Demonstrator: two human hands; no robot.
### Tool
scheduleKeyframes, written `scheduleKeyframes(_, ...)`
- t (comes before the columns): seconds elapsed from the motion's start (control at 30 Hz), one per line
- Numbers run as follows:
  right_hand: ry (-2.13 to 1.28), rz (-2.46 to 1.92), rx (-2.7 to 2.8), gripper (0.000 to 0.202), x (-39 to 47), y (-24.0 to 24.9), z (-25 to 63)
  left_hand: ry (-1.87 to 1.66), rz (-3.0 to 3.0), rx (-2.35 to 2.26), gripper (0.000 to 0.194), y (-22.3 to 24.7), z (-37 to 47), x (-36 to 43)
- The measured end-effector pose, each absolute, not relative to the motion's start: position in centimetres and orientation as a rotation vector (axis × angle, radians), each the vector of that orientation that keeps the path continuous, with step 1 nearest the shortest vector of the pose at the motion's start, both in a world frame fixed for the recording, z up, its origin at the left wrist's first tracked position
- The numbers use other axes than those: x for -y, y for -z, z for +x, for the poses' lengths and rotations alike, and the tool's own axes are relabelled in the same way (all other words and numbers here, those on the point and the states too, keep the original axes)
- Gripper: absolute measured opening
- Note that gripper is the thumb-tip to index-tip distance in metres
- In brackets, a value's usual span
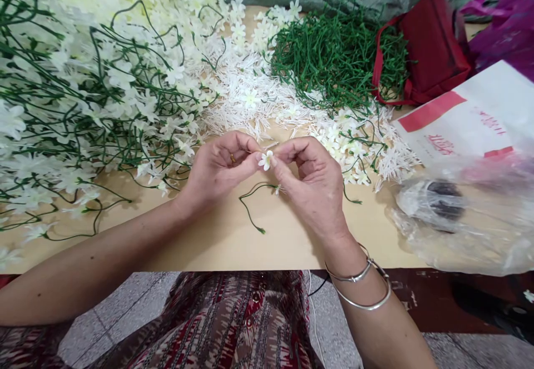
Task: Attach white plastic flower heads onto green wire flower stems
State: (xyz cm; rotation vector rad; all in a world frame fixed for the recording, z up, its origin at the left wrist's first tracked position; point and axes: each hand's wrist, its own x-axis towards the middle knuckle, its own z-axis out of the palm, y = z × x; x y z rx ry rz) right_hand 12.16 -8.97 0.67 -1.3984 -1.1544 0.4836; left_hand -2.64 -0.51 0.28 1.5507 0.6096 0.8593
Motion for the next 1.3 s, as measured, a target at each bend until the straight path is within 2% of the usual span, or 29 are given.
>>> scheduleKeyframes(0.13, -0.444, -1.372, 1.174, 0.017, 9.0, -0.3, 12.6, -0.873, 1.501, -0.624, 0.021, 0.2, -2.7, 0.0)
scheduleKeyframes(0.43, -0.43, -1.409, 1.21, 0.014, 9.1, -0.1, 13.3, -0.764, 1.48, -0.578, 0.019, -0.7, -2.9, 0.4)
scheduleKeyframes(0.67, -0.585, -1.379, 1.232, 0.014, 9.0, -0.2, 13.1, -0.7, 1.398, -0.519, 0.028, -0.3, -3.0, -0.1)
scheduleKeyframes(0.9, -0.758, -1.304, 1.104, 0.005, 8.9, 0.4, 13.4, -0.623, 1.385, -0.488, 0.033, -0.2, -2.9, -0.2)
scheduleKeyframes(1.07, -0.9, -1.27, 1.047, 0.013, 8.8, 0.8, 13.6, -0.618, 1.382, -0.485, 0.037, -0.1, -2.7, 0.0)
scheduleKeyframes(1.3, -0.866, -1.324, 1.113, 0.02, 9.0, 0.4, 13.7, -0.561, 1.292, -0.454, 0.036, -0.8, -3.0, 0.0)
